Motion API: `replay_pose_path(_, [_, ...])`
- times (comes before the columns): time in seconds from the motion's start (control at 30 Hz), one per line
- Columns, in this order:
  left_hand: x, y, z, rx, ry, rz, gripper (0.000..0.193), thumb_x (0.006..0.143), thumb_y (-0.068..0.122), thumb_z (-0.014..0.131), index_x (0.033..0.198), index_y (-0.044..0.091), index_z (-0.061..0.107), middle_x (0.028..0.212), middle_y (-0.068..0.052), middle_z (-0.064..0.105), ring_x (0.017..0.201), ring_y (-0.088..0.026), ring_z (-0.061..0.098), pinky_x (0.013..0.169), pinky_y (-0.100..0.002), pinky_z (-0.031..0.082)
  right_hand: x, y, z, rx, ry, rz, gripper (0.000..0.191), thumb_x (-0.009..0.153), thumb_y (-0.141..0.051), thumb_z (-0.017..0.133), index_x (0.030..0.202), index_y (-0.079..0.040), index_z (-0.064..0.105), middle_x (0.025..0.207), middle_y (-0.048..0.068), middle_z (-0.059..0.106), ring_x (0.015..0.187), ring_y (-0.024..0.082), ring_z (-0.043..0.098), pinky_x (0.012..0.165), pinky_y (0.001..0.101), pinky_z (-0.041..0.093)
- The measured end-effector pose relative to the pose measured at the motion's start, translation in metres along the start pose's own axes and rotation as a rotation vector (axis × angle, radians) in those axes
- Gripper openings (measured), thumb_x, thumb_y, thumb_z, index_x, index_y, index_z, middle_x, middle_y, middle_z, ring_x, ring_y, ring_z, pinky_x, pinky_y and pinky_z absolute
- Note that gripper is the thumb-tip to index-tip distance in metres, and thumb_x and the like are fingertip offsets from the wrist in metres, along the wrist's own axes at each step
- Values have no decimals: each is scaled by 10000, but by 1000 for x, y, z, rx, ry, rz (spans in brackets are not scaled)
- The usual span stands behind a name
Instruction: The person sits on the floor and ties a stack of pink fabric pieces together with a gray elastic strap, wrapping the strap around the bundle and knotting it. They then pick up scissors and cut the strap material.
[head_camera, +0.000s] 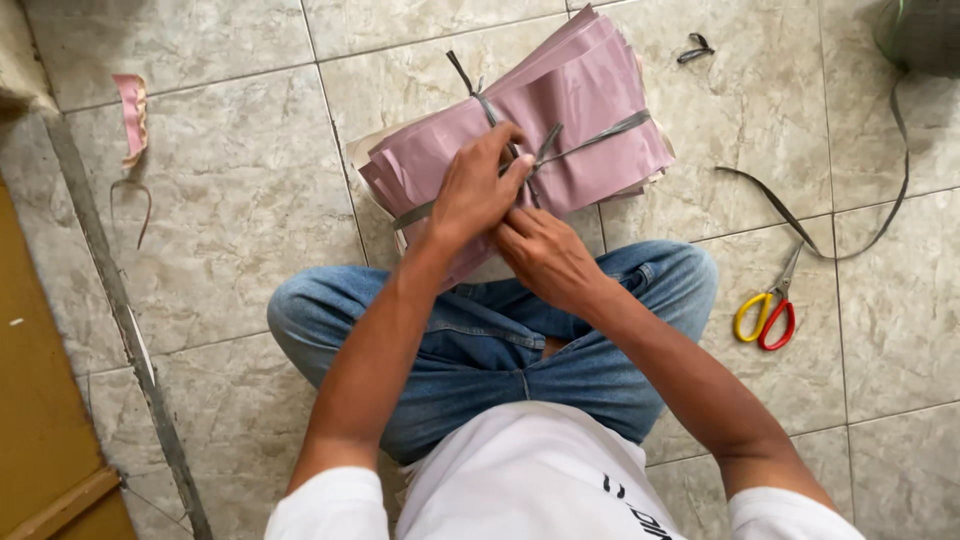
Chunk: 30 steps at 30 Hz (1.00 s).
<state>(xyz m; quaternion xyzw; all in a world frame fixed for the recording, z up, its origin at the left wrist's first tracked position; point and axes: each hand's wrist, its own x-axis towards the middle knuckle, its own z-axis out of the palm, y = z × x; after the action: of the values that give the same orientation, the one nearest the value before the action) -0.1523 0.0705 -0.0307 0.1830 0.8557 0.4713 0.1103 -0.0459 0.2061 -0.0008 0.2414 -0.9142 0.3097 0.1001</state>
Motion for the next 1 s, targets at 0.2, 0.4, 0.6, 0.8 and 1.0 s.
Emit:
replay_pose_path(0.2, [-66,37,6,513,189,177,435,846,366,766,1060,10,636,1125,-161,576,1074,-351,558,942,-486,431,-8,42,-28,-23,170,304,316,950,-22,741,1257,-23,666,1234,148,642,1141,344,612,964,436,521])
replay_pose_path(0.4, [-60,43,2,320,216,262,143,952,155,696,1017,35,652,1245,-140,596,1190,-336,565,1053,-470,432,-1,78,-7,-169,203,168,232,944,-95,778,1156,-108,684,1196,78,636,1124,289,591,980,434,459])
replay_pose_path(0.6, [-19,32,4,-388,33,404,160,1023,117,583,1017,-34,635,1032,-148,669,991,-245,627,919,-426,471,-7,83,19,-235,347,236,192,922,-113,771,1075,-84,659,1155,80,609,1092,308,556,942,445,419])
replay_pose_path(0.8, [-17,-29,-9,-559,-163,-28,328,1096,202,510,815,36,536,733,-20,618,693,-73,542,635,-261,470,-11,93,28,-189,325,234,168,946,-112,793,1060,-103,670,1128,73,605,1075,292,550,944,437,413])
replay_pose_path(1.0, [-20,-42,-5,-645,-106,-44,339,1098,214,551,819,22,558,739,-40,633,716,-79,595,657,-248,489,-8,91,27,-199,361,241,168,946,-136,810,1041,-102,676,1121,76,610,1067,291,555,939,430,426])
